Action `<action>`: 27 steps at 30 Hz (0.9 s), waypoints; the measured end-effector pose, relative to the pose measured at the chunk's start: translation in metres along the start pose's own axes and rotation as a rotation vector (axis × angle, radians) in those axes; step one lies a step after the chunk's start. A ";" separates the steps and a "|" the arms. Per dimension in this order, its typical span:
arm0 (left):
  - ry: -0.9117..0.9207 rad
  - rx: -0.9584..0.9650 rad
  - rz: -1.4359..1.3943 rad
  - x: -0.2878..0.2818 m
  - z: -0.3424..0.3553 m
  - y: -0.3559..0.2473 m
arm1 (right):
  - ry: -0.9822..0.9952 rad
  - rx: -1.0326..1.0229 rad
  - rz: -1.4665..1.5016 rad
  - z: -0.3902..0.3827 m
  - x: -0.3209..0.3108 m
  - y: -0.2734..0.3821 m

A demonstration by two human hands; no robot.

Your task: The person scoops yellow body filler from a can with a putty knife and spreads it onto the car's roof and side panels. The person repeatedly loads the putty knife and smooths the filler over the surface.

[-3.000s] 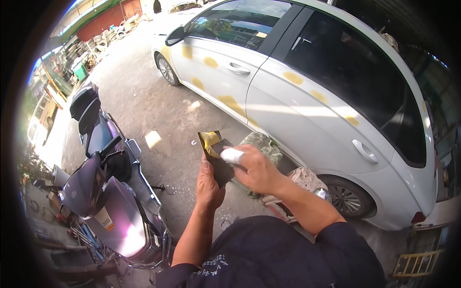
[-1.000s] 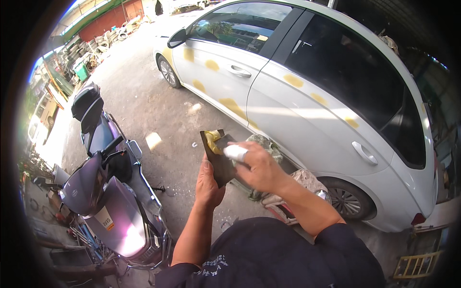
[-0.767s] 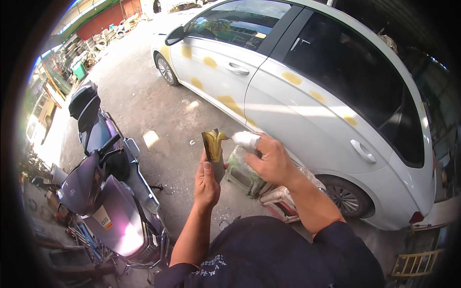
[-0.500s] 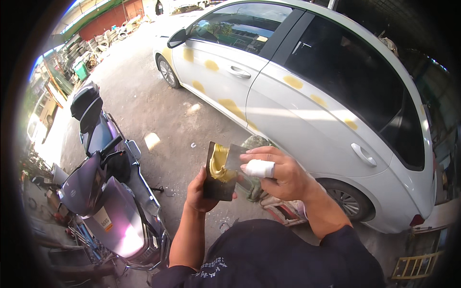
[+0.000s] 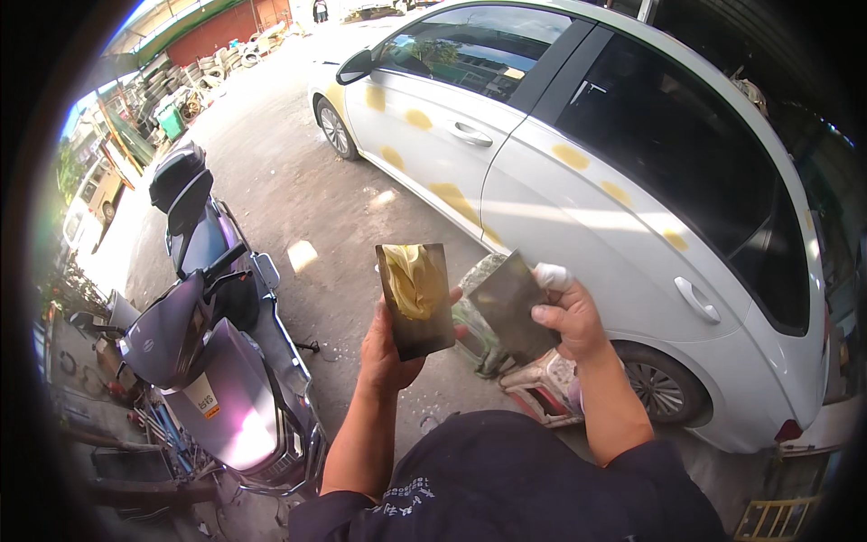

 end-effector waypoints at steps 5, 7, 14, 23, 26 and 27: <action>-0.074 0.197 0.287 0.006 0.006 0.016 | -0.026 0.288 0.064 -0.003 0.015 -0.061; -0.076 0.219 0.465 0.006 0.005 0.023 | -0.005 0.299 0.139 0.008 0.015 -0.058; 0.050 -0.147 0.261 -0.013 -0.006 0.019 | 0.222 -0.118 0.156 0.033 0.038 0.027; 0.252 -0.237 -0.385 0.006 -0.017 0.023 | 0.411 -0.185 -1.020 0.036 0.046 0.008; 0.039 -0.127 -0.210 0.005 -0.007 0.022 | 0.081 -0.204 -1.106 0.045 0.044 0.014; -0.067 -0.069 -0.123 0.003 -0.003 0.023 | -0.132 -0.195 -1.030 0.044 0.043 0.017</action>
Point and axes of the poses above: each hand's wrist, its own z-axis towards the middle knuckle, its own x-axis out of the palm, y = z × x, the point moved 4 cm from there along z, towards the middle knuckle, and after that the axes turned 5 degrees about z, right-handed, at the moved point
